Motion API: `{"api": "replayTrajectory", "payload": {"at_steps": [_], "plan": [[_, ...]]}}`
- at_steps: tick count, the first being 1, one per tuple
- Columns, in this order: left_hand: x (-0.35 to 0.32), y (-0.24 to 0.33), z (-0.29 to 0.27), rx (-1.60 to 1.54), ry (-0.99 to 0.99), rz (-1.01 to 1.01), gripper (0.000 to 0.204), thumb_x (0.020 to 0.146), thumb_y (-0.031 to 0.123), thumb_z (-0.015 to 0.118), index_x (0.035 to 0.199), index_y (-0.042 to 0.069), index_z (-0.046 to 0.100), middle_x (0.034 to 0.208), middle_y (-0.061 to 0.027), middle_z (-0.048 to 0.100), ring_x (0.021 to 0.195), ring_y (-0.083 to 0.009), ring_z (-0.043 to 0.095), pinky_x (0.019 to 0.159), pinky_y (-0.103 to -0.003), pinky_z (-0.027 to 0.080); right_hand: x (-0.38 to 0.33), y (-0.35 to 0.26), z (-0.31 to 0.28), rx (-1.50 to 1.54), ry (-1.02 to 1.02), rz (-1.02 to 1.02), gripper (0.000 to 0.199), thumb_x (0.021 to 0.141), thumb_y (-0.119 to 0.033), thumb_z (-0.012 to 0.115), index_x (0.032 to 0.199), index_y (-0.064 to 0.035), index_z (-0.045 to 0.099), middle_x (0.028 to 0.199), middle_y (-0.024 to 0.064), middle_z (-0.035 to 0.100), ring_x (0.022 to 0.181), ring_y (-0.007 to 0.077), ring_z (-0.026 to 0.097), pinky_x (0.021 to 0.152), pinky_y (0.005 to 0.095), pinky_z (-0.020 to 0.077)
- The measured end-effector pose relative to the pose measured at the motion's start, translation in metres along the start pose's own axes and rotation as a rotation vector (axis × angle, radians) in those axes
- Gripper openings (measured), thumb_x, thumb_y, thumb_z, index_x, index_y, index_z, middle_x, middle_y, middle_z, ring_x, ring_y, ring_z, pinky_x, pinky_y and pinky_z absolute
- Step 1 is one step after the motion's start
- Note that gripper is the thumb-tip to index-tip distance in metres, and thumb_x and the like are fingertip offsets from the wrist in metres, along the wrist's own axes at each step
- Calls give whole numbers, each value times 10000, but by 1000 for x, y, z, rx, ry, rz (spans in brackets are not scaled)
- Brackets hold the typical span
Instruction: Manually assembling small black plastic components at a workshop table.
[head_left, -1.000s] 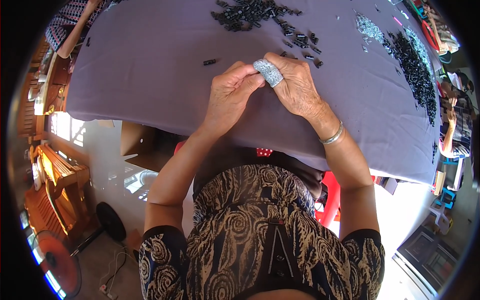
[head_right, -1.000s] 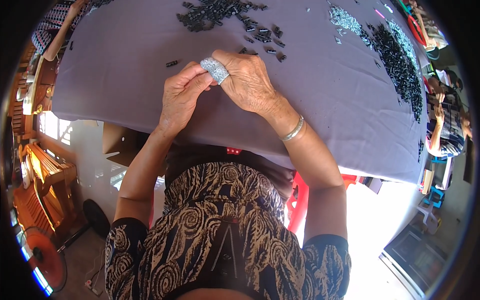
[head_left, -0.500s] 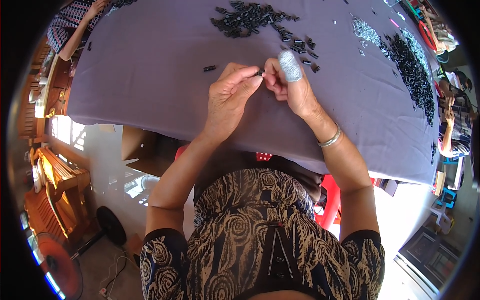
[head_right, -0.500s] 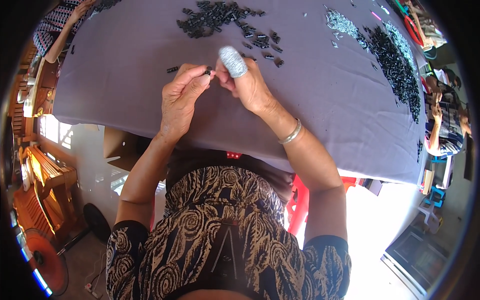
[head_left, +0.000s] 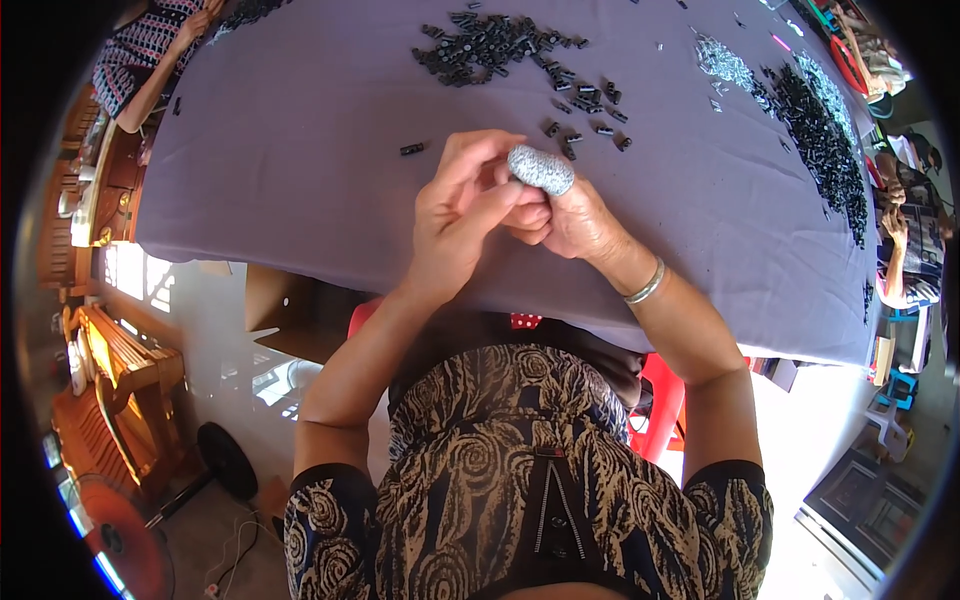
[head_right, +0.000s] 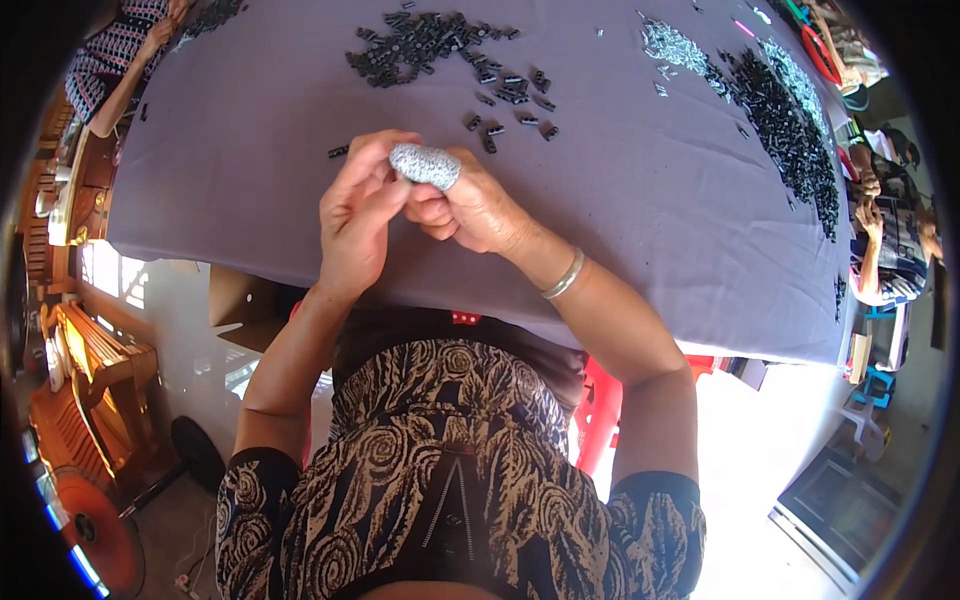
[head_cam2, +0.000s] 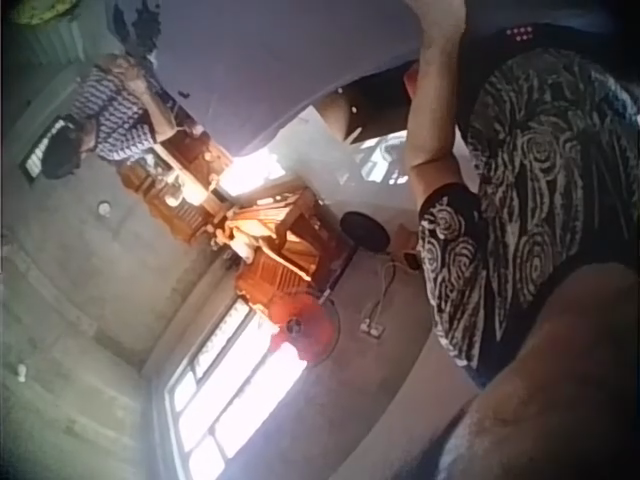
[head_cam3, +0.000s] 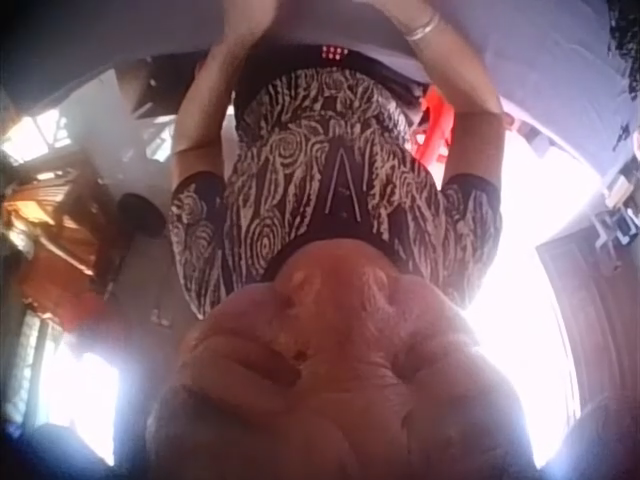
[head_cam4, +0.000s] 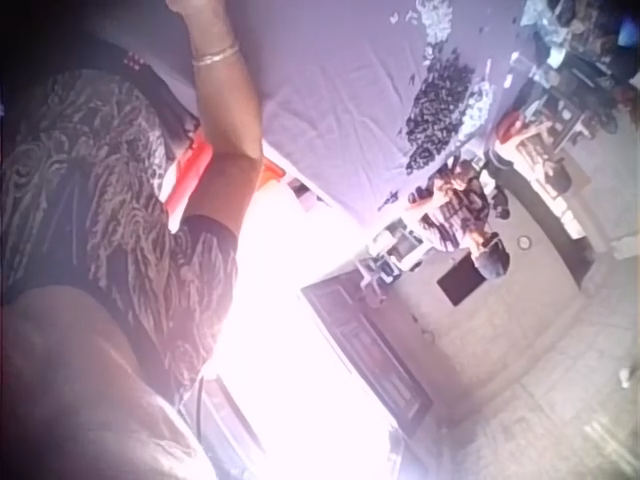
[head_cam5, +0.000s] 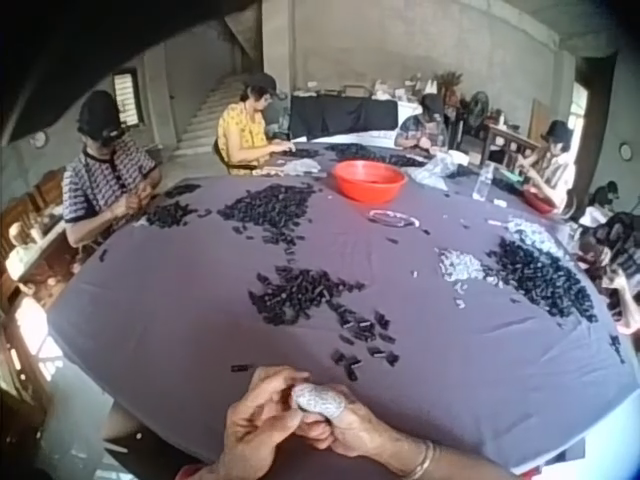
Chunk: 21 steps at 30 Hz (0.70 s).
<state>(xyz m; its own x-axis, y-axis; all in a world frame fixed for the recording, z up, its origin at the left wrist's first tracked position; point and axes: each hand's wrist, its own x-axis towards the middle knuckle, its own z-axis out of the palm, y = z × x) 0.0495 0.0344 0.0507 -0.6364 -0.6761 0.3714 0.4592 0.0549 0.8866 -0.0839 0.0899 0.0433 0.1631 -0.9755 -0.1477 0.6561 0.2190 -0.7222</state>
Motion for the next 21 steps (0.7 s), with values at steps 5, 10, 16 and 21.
{"api": "replayTrajectory", "payload": {"at_steps": [5,10,16,21], "plan": [[-2,13,8,123,-106,151,319,787,-66,505,1104,-49,532,1091,-142,508,990,-213,562,862,-304,440,-4,22,18,120,-35,-67,233,865,-316,560,732,-144,476,542,-79,312,430,21,266,371,190,173],[-11,-4,14,22,38,98,134,856,8,501,973,-38,546,922,-125,587,890,-205,597,825,-309,461,-5,42,0,188,-95,15,397,821,-476,592,961,-108,539,830,-20,541,695,71,530,540,199,429],[-13,-5,16,-42,117,-13,164,902,116,524,977,-28,544,906,-123,601,894,-204,599,823,-322,468,-3,33,22,203,31,-45,375,874,-400,533,629,-151,398,503,-76,307,376,41,244,336,217,152],[-11,-4,16,-78,173,-79,183,912,124,499,986,-36,548,914,-177,613,875,-210,603,810,-319,476,-1,32,28,301,104,13,381,873,-406,545,615,-158,415,495,-64,344,367,47,267,329,212,164]]}}
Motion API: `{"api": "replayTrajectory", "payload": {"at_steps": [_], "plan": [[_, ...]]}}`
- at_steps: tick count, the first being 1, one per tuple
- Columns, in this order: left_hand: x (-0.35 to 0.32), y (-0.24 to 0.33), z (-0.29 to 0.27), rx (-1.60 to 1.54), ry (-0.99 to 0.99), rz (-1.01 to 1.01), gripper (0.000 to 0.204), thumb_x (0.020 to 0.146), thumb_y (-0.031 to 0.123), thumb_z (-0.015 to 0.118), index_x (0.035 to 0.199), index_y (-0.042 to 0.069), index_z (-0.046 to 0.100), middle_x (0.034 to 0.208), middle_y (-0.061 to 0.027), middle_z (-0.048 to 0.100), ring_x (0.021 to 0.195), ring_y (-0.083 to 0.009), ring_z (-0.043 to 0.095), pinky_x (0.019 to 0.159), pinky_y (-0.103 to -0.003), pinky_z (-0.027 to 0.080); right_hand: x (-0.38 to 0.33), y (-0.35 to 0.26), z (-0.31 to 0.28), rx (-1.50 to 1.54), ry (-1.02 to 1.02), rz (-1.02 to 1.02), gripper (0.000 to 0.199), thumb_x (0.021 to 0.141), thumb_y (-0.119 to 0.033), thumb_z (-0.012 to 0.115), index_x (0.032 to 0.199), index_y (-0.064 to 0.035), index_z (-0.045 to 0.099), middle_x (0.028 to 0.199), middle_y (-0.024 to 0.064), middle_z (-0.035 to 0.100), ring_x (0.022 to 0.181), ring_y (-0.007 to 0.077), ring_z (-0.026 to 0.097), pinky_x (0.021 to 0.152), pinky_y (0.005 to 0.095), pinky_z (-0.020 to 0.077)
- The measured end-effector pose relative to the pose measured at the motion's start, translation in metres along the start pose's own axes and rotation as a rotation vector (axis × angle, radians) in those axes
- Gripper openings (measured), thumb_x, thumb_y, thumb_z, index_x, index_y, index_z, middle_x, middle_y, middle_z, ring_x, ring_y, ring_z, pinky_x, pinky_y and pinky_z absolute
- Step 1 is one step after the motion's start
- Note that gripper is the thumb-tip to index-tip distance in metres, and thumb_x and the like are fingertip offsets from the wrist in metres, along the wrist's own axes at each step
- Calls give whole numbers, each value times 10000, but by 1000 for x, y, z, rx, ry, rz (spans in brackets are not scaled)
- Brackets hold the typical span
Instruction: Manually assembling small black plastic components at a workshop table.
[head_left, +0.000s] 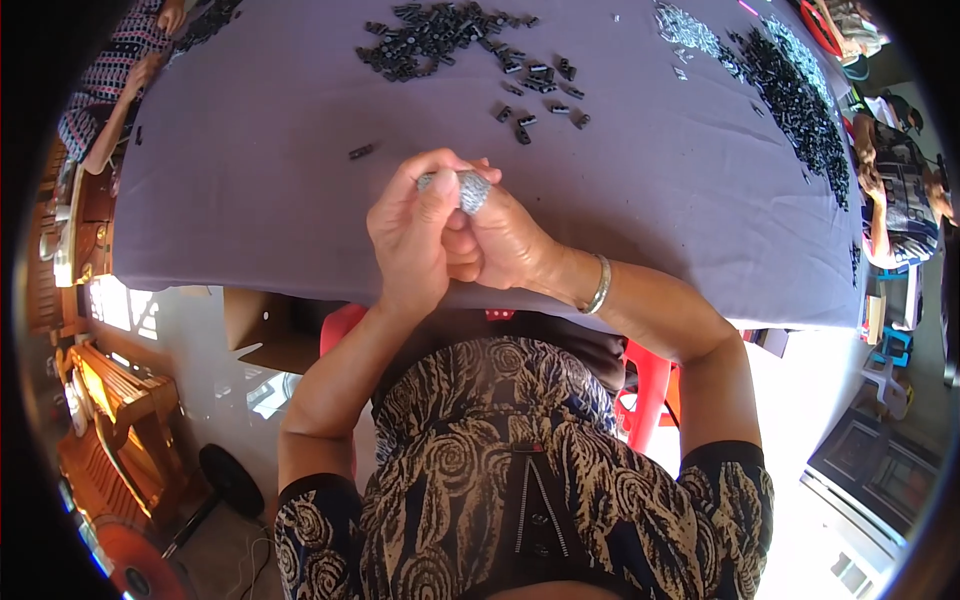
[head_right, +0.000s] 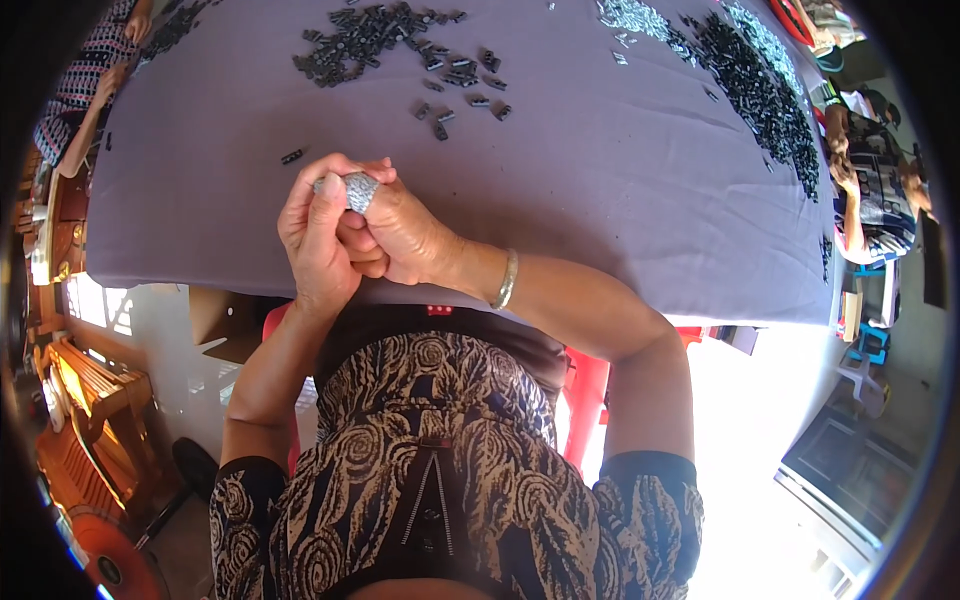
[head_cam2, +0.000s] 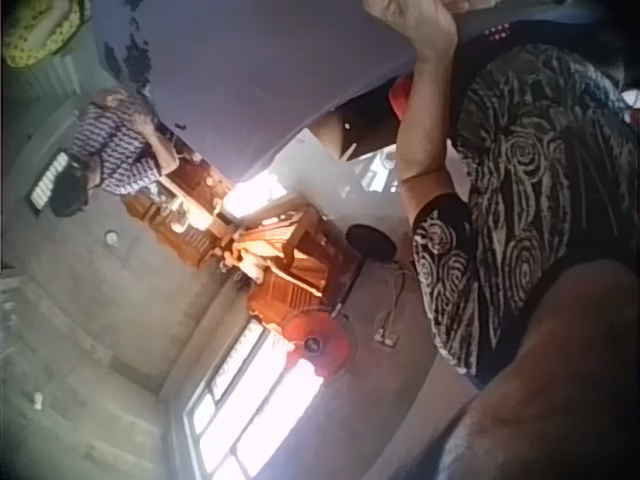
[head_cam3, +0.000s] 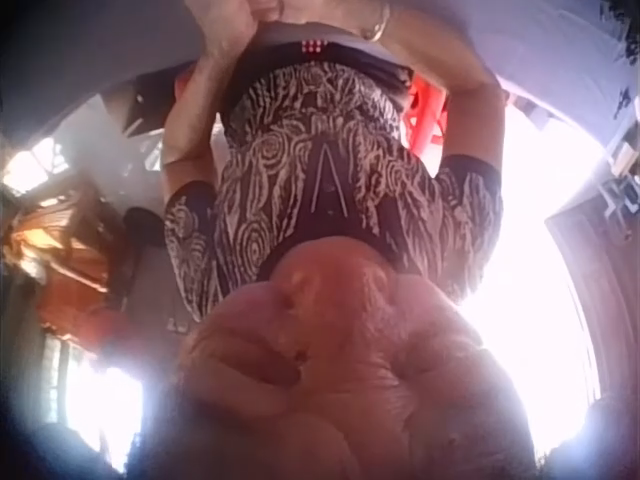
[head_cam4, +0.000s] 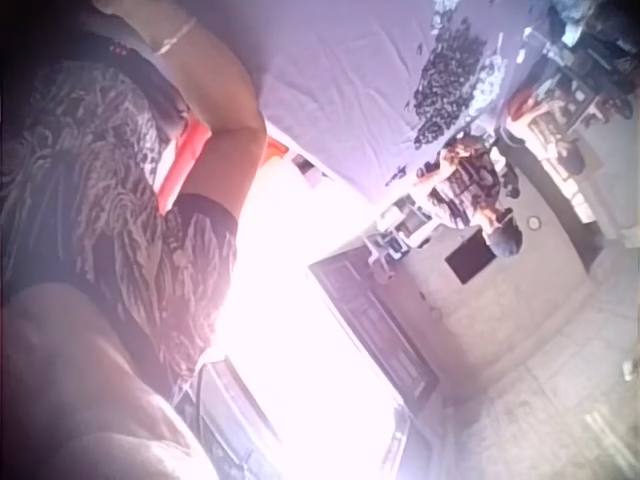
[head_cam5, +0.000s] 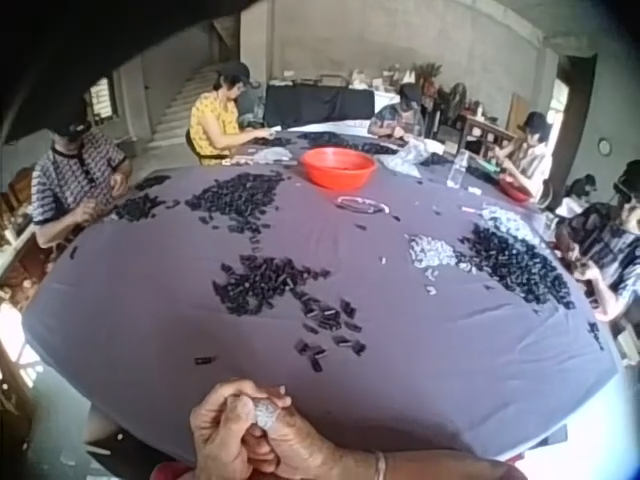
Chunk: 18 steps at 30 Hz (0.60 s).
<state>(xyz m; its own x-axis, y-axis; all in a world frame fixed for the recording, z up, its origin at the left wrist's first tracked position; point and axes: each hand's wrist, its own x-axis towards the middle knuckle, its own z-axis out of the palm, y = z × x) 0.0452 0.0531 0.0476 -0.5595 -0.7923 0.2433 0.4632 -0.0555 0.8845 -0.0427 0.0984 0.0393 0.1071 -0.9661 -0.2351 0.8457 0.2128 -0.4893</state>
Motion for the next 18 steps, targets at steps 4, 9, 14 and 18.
{"api": "replayTrajectory", "payload": {"at_steps": [4,9,14,18], "plan": [[4,-4,-2,-31,8,-23,180,907,120,505,1000,-26,551,920,-168,616,872,-198,597,807,-305,473,4,-7,-4,-26,-81,16,371,867,-413,552,620,-166,428,522,-69,359,395,34,284,334,208,162],[9,-9,-6,38,22,-11,224,880,97,547,1075,-12,529,1011,-119,572,929,-132,541,831,-262,441,7,-18,-8,-42,-41,28,349,870,-427,526,656,-173,419,518,-92,280,404,38,239,352,211,144],[12,-8,-22,379,-110,191,184,840,-11,583,1020,-38,562,1025,-68,515,905,-103,495,796,-229,418,9,-23,-10,-99,-46,38,378,866,-449,515,626,-184,393,513,-94,241,417,45,198,377,226,117],[12,-13,-19,329,-70,211,174,832,-35,584,1006,-45,578,1005,-69,525,860,-95,505,758,-219,424,11,-27,-14,-98,-85,67,465,863,-553,447,585,-187,376,501,-88,230,419,51,176,389,223,113]]}}
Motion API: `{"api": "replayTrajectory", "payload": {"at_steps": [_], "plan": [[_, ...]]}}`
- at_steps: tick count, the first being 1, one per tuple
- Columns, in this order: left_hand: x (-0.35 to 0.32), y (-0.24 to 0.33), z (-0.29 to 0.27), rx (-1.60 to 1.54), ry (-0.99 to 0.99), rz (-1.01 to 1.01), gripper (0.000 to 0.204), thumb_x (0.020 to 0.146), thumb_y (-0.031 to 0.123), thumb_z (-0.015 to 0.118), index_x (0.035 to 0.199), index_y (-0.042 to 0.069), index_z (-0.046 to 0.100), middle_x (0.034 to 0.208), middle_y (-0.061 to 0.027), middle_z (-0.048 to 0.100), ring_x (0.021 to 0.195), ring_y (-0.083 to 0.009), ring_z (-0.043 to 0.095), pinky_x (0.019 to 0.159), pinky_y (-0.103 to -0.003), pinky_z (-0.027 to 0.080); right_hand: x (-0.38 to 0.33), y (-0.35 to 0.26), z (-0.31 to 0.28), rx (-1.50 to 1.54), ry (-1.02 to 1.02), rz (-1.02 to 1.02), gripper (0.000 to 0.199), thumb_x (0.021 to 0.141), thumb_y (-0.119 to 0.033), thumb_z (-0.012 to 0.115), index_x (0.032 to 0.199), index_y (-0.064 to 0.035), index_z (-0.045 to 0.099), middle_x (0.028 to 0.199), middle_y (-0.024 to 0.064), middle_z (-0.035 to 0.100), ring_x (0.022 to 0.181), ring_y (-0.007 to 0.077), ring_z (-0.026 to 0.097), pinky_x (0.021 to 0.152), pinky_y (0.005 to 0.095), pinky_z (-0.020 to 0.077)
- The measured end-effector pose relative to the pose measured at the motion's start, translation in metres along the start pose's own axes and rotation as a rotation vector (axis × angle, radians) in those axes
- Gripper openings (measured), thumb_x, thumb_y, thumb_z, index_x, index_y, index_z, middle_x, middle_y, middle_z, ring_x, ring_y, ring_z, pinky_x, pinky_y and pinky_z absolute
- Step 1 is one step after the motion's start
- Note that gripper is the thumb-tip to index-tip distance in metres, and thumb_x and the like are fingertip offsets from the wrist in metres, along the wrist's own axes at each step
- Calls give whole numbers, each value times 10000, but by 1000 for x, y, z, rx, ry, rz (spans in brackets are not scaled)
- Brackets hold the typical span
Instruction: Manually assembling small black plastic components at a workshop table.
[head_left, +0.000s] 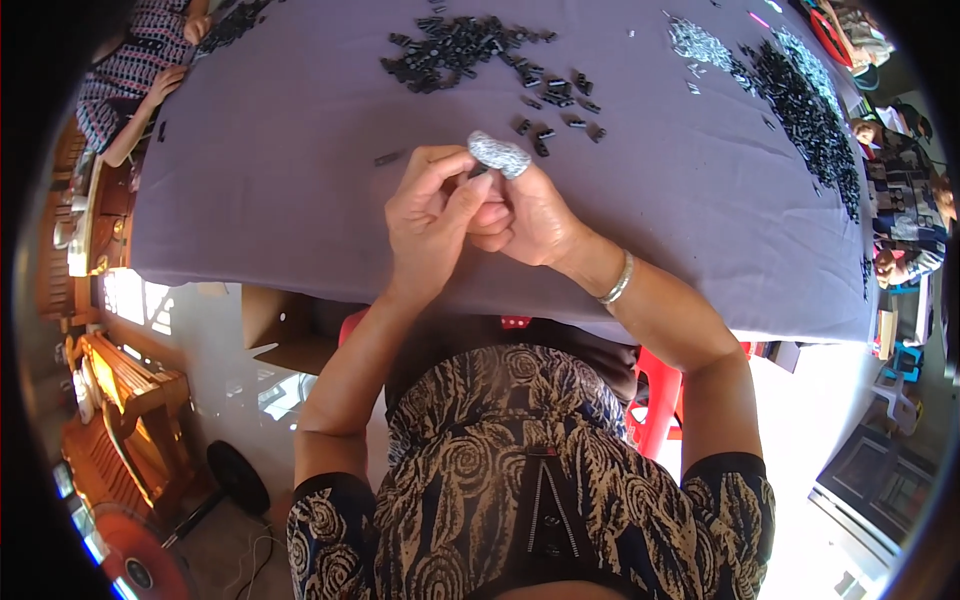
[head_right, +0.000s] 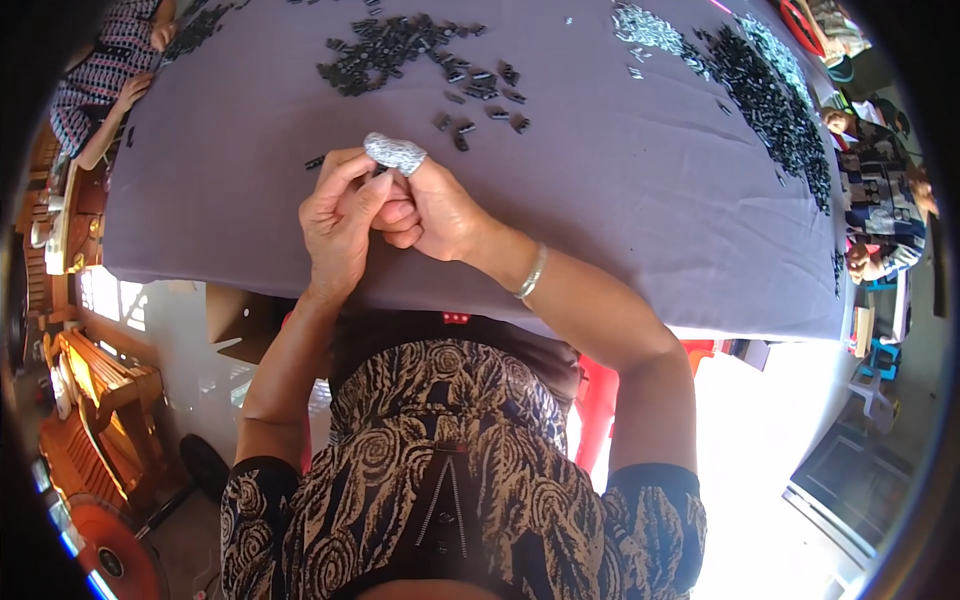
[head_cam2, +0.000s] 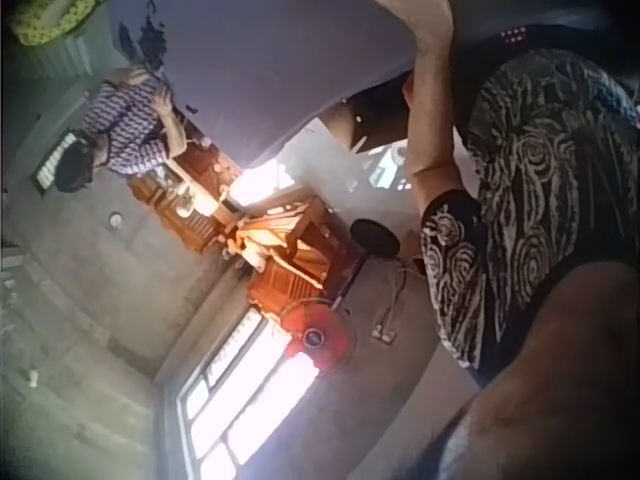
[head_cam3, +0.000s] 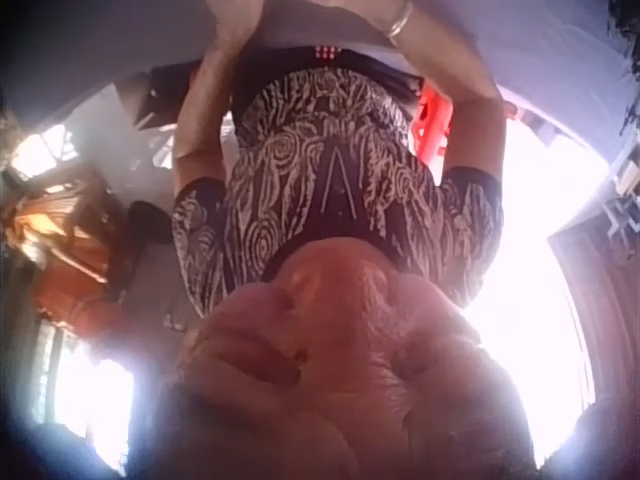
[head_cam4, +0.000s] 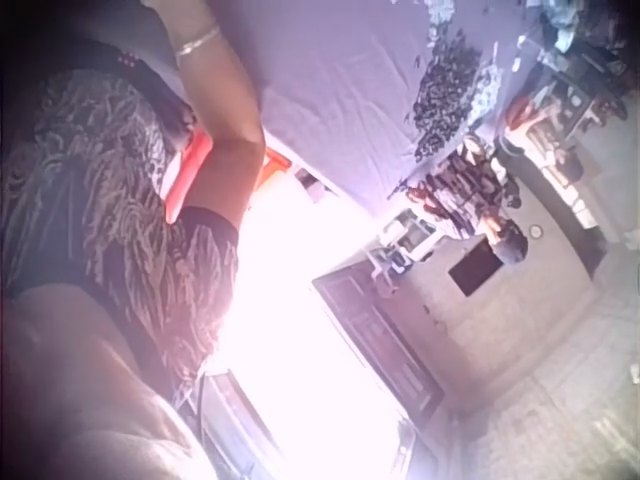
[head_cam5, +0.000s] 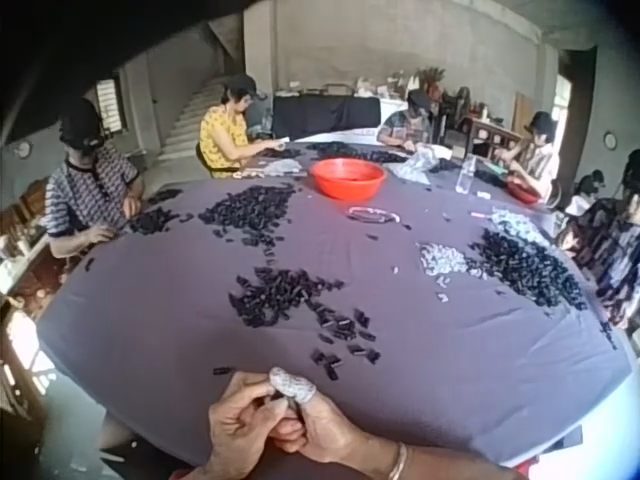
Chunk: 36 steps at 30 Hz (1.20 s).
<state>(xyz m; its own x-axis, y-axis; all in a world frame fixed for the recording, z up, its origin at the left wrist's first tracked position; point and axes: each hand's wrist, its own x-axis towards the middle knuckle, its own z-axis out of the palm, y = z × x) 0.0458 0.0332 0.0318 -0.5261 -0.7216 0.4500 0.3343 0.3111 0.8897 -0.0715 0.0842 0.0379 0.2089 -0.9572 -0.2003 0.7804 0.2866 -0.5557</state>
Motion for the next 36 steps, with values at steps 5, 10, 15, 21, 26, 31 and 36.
{"api": "replayTrajectory", "payload": {"at_steps": [5,10,15,21,26,31,36], "plan": [[1,1,1,-74,31,-44,171,841,-22,580,1011,-35,588,1007,-70,531,873,-97,521,770,-226,438,0,-4,1,-24,-16,6,525,855,-625,384,590,-173,377,507,-86,208,430,54,160,391,217,114],[0,-1,-1,-70,37,-50,169,838,-21,585,1006,-35,591,1003,-68,530,879,-100,520,775,-229,438,-1,-6,3,-13,-20,41,523,854,-634,371,604,-175,385,522,-87,218,439,54,170,396,214,122],[0,-2,-2,-71,34,-67,164,836,-16,589,998,-35,594,994,-61,527,877,-101,515,775,-223,431,1,-1,-3,-83,-16,24,485,853,-611,399,619,-187,398,532,-90,250,444,47,196,400,209,131],[0,4,-1,-154,20,-112,144,840,-1,588,980,-35,596,986,-53,516,893,-99,505,785,-221,421,-4,-5,0,34,-99,76,430,856,-550,456,612,-199,410,528,-96,267,450,37,211,404,206,144],[0,11,-1,-295,-1,-204,273,862,95,500,1105,-31,510,1064,-78,517,974,-143,512,884,-289,395,-2,-2,5,27,22,93,420,867,-484,498,587,-205,357,517,-100,254,430,35,192,384,213,133],[2,8,5,-175,-81,-106,200,868,116,518,1000,-27,567,952,-87,564,930,-166,553,848,-285,415,-6,12,-4,-166,-117,-29,404,817,-511,575,926,-129,506,697,-40,469,553,47,420,419,189,288],[-4,6,12,-288,6,-194,186,888,140,514,905,-28,591,901,-83,578,889,-150,556,815,-272,426,-2,27,-5,-56,45,-72,333,846,-472,547,809,-148,481,649,-51,423,510,47,372,395,199,253]]}}
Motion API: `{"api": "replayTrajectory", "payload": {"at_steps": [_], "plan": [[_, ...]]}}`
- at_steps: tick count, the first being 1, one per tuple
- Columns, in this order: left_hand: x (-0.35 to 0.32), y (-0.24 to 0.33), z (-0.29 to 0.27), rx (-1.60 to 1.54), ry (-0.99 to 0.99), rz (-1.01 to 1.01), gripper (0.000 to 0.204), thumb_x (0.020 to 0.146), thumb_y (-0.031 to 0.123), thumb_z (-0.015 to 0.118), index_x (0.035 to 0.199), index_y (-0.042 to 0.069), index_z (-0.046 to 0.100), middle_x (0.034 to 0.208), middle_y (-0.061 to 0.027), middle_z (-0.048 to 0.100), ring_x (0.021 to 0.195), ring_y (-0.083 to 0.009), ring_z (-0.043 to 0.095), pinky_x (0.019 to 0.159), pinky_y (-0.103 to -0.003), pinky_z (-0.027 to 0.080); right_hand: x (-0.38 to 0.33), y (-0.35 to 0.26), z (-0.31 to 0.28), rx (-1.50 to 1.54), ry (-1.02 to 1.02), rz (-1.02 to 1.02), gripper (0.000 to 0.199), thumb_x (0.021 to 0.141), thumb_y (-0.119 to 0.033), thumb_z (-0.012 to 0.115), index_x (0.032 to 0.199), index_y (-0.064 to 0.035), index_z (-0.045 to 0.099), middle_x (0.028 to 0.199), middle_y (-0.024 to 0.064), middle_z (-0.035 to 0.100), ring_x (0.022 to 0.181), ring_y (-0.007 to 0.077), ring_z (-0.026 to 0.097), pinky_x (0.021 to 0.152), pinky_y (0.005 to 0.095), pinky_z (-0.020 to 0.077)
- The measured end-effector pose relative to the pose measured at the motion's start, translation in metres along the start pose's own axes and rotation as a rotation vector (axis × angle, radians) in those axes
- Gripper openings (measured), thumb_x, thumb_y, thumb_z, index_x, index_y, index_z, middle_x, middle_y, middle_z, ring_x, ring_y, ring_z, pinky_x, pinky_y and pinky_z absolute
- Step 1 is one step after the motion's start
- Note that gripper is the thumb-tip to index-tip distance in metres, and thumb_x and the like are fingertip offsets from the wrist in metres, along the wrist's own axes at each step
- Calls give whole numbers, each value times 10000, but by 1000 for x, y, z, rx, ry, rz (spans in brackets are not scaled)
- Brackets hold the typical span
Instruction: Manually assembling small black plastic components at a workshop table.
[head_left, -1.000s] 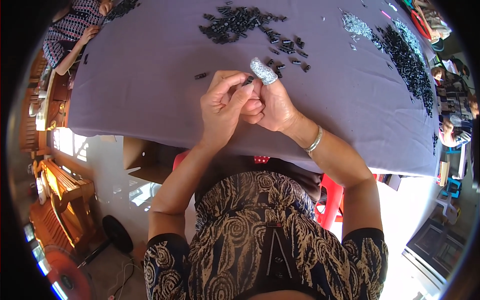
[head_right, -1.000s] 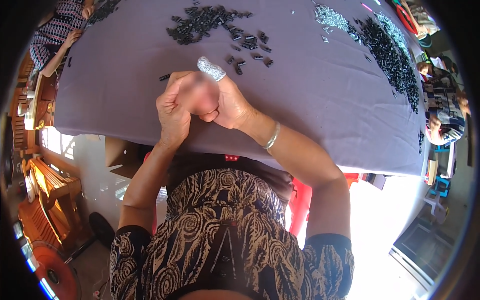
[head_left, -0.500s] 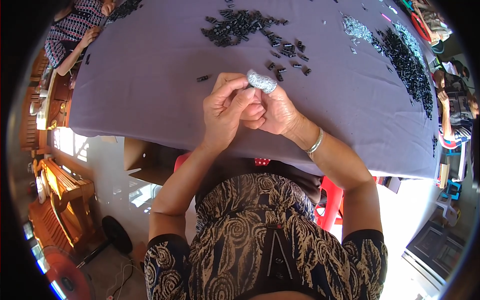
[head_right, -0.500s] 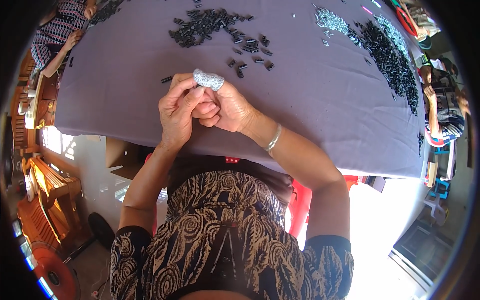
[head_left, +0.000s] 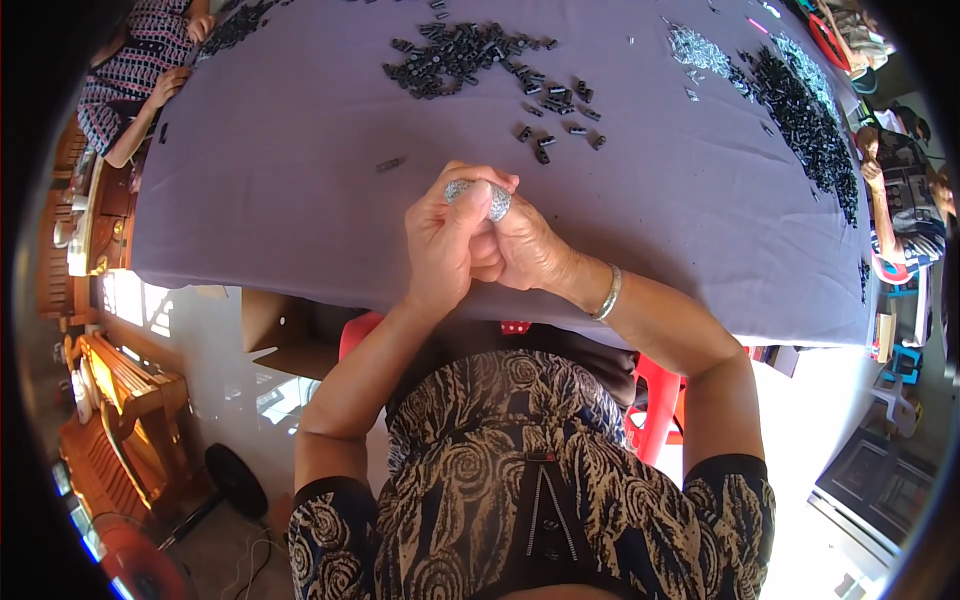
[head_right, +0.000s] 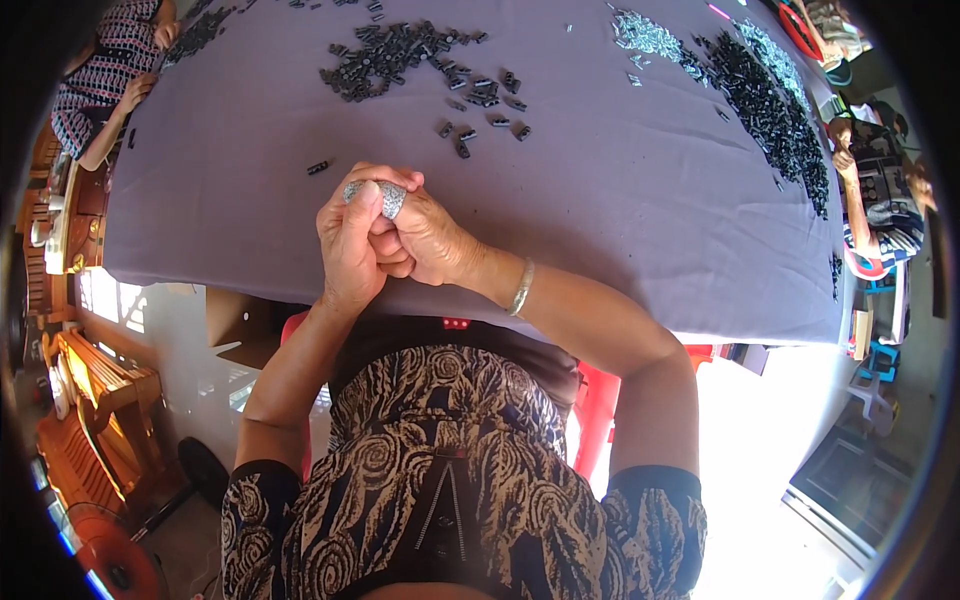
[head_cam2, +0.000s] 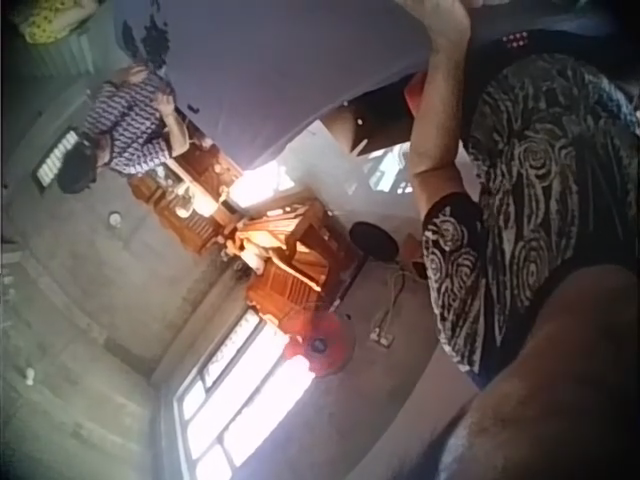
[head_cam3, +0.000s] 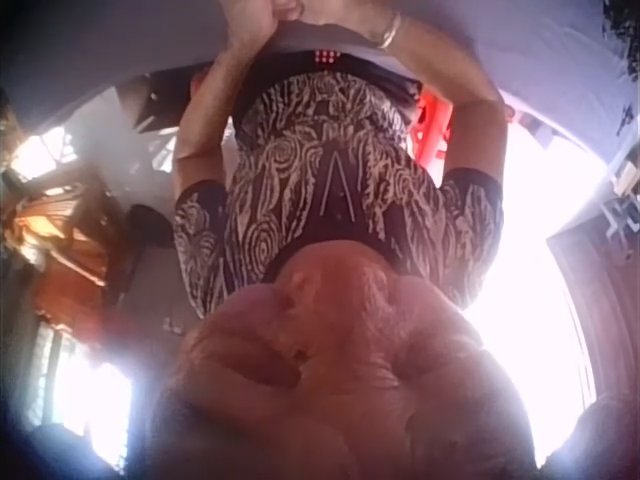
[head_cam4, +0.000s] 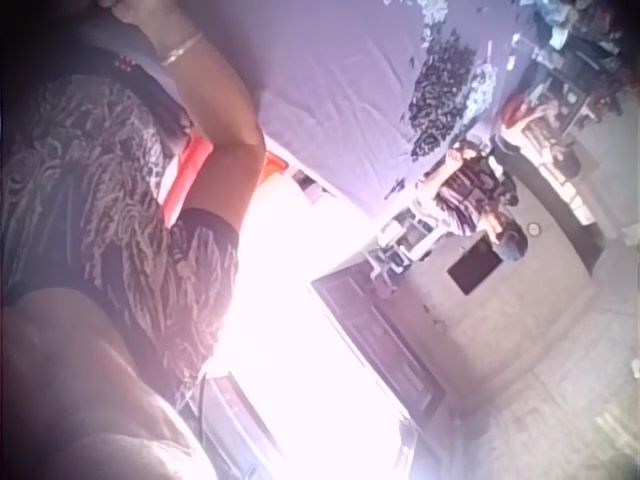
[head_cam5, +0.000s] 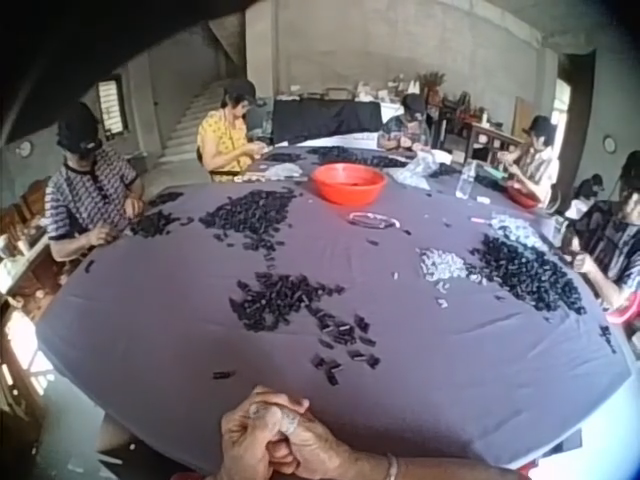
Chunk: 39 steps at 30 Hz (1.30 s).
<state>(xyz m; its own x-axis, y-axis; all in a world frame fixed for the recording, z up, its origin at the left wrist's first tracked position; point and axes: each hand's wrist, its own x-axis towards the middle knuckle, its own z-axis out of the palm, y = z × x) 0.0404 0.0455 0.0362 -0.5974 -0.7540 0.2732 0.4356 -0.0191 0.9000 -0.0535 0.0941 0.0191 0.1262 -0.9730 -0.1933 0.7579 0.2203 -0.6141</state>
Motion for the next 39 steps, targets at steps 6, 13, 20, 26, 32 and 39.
{"api": "replayTrajectory", "payload": {"at_steps": [6,13,20,26,32,39], "plan": [[-2,1,3,-78,78,-119,221,907,180,516,896,-30,583,881,-72,587,838,-127,547,781,-254,433,0,2,0,114,45,59,359,841,-500,548,778,-156,469,652,-48,430,519,58,388,420,214,298],[7,5,-2,-136,95,-224,175,893,160,552,939,-5,584,934,-68,601,862,-106,547,790,-244,438,5,-10,1,57,-63,78,394,832,-550,521,771,-162,497,567,-76,376,466,52,340,412,201,276],[7,9,-18,302,-44,115,137,842,-11,570,974,-48,564,982,-70,530,887,-120,524,794,-252,426,1,-24,6,31,-99,73,406,874,-509,461,660,-170,401,539,-84,279,436,37,228,383,198,150],[24,16,-38,839,117,379,122,810,17,617,928,-10,603,929,-98,587,807,-182,576,700,-266,456,-3,-48,16,-597,277,-135,426,879,-474,497,675,-102,471,561,-41,394,473,36,334,379,203,242],[34,8,-70,1329,99,357,125,783,54,625,905,31,621,882,-82,579,791,-259,573,696,-349,469,3,-94,-17,-859,610,-777,33,842,-54,616,862,-36,595,782,-39,586,728,36,501,676,197,441],[35,14,-87,1486,97,314,158,749,59,630,906,69,647,827,-65,547,802,-262,549,713,-376,451,-15,-138,-57,-1465,1009,-789,139,789,-151,657,862,-37,628,756,99,668,681,197,642,652,304,496]]}}
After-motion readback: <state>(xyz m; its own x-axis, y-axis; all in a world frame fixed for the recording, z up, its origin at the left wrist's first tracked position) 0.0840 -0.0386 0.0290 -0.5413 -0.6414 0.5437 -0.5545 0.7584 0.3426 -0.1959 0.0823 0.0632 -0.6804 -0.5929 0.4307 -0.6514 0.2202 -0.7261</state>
